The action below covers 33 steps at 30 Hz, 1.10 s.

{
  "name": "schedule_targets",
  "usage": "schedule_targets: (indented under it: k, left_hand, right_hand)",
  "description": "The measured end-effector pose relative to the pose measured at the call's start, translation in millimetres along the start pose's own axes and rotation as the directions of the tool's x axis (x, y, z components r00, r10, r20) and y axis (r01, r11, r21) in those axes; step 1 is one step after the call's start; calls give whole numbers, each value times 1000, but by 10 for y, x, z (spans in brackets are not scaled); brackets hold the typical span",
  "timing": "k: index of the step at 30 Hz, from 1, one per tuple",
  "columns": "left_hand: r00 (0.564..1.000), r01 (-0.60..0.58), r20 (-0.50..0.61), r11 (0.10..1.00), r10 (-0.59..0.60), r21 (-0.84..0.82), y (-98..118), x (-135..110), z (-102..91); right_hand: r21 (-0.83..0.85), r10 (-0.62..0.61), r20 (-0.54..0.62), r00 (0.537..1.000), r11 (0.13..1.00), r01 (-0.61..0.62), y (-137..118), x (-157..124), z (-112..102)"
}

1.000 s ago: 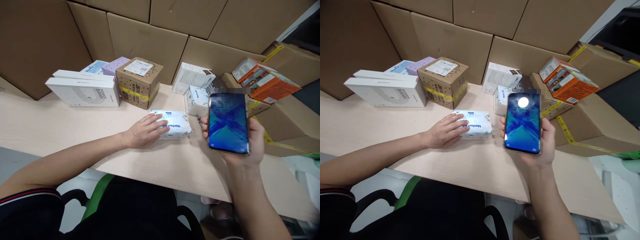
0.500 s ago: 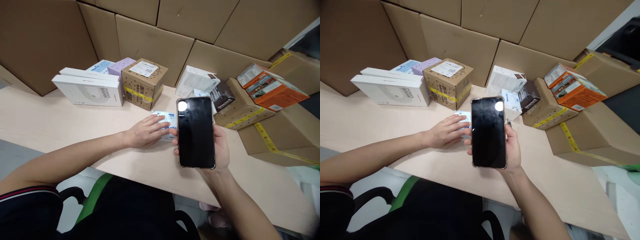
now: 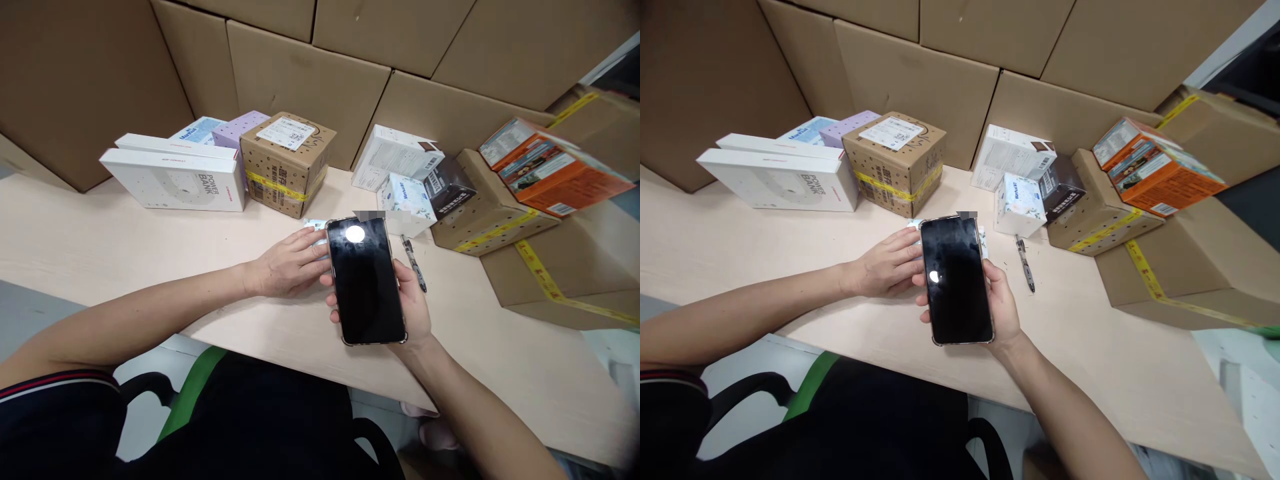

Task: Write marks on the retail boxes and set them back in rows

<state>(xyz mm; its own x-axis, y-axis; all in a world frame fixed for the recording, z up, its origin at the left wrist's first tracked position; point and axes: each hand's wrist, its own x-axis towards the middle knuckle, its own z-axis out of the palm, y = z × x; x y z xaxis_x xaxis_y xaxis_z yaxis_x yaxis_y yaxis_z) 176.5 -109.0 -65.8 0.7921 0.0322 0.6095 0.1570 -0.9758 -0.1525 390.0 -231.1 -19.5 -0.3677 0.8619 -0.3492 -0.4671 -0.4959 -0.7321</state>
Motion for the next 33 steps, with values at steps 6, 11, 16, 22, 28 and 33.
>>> schedule_targets:
  k: [6,11,16,22,28,33]
  left_hand:
    - [999,4,-34,1000,-3,27,13,-29,47]
    - [998,4,-67,999,-2,44,6,-53,79]
    - [997,-11,-82,997,17,71,6,-55,71]
    - [998,23,-64,999,-21,34,16,-47,73]
    - [999,21,-45,1000,-20,20,5,-79,91]
    - [1000,14,-23,1000,-13,28,2,-84,86]
  right_hand:
    - [87,-37,75,997,996,30,15,1,-57]
    - [39,-54,100,994,998,50,26,10,-114]
    - [34,-84,49,995,996,83,28,8,-90]
    - [72,-94,60,994,993,90,31,3,-67]
    - [88,-101,30,994,991,99,26,8,-33]
    - [142,-83,19,996,987,79,6,19,5]
